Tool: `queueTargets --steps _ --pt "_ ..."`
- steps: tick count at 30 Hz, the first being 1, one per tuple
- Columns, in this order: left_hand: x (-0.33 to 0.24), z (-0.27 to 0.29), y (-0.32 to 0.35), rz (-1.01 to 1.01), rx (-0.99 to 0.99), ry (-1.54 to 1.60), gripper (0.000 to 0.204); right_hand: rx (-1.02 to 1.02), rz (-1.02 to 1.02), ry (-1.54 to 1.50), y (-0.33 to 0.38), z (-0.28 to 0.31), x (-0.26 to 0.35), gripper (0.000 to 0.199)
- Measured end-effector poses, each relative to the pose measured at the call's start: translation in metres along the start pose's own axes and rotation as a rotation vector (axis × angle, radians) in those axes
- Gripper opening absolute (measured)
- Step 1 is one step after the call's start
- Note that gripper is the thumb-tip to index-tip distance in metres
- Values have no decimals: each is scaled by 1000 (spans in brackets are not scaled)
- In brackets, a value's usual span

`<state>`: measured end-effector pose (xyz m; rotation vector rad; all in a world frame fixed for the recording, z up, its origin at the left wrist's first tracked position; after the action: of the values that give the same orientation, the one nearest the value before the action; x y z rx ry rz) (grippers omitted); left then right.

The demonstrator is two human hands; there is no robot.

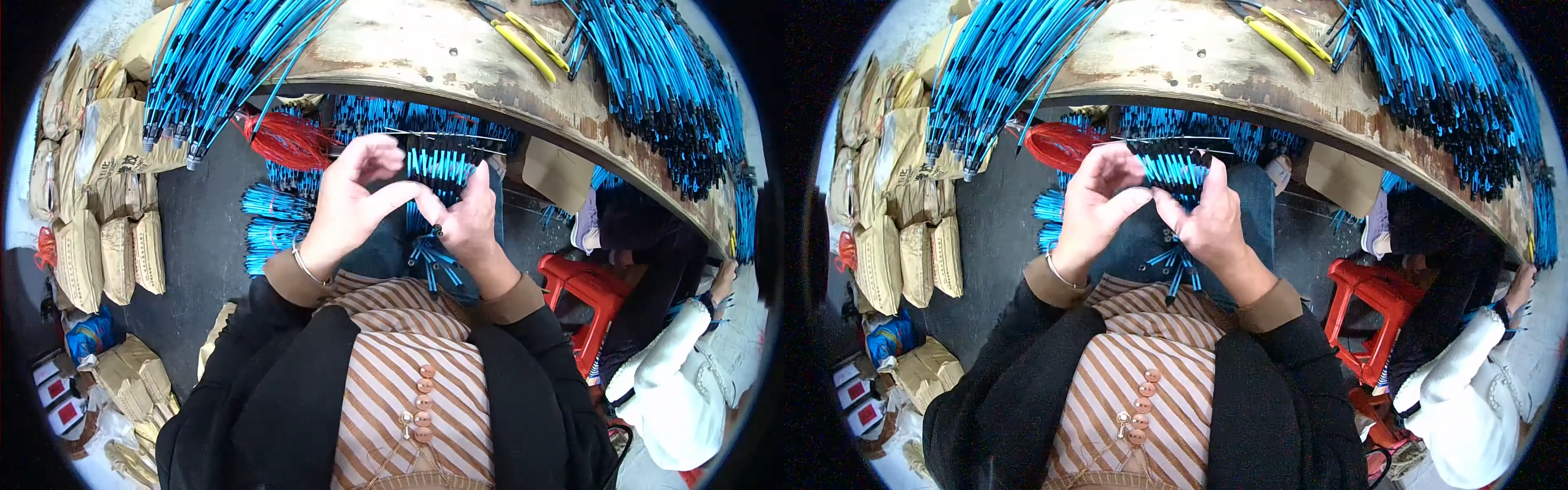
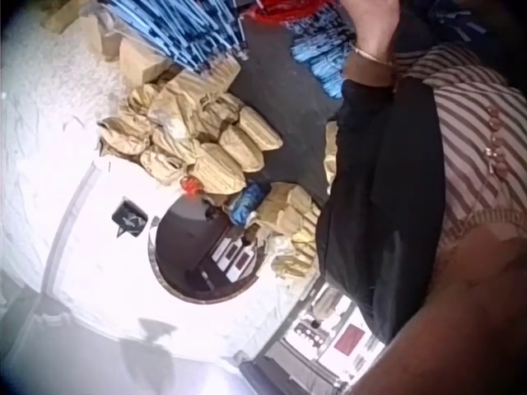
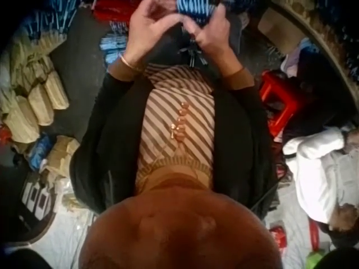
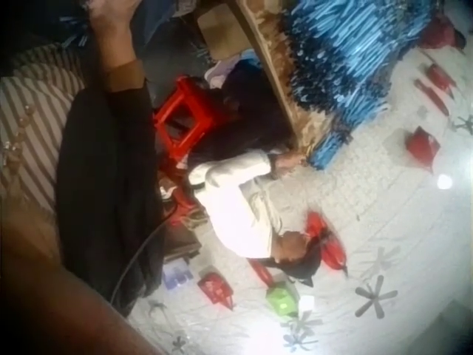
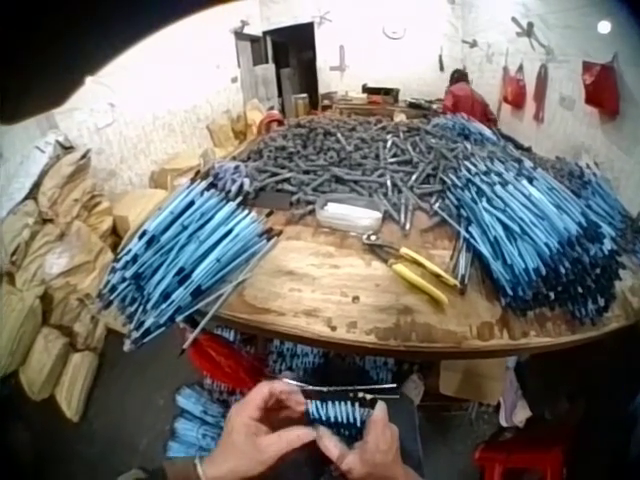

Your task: Assembling blue rod-like components into a circular base and securing them using pliers.

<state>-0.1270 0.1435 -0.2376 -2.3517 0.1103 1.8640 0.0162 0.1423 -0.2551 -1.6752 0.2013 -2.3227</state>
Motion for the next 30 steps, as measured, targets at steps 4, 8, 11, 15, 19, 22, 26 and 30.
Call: queueTargets --steps 4,8,11,15,19,22,26,30 --pt "-10 1 -21 -14 94 -56 37 -15 -6 -28 0 -4 4 50" --pt "-3 5 -26 140 172 -41 26 -54 -6 -42 0 -6 9 40" --pt "-7 1 -25 182 163 -78 20 -80 -114 -107 0 -7 7 29" --pt "-11 -3 -27 161 136 -44 18 -83 -161 -119 0 -6 8 24" --pt "-13 0 -33 87 110 18 18 -103 -147 -107 -4 -5 4 24" --pt "-11 7 -37 -33 89 58 16 -164 -62 -112 -5 -1 1 27" --pt "-6 12 -38 -90 71 58 14 -105 -127 -131 -8 -5 -1 25" --pt "-4 11 -35 -25 23 67 11 -94 -170 -124 -5 -4 2 24"
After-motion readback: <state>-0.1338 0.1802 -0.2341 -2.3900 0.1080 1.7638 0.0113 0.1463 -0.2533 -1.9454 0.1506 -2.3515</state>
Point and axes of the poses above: each hand's wrist, its own y-axis away from the middle knuckle, its own z-axis out of the back of the hand, x = y × z, the point moved 4 cm from there along -y, towards the middle knuckle, and after that the axes turned 6 degrees about x, right-handed, at the moved point
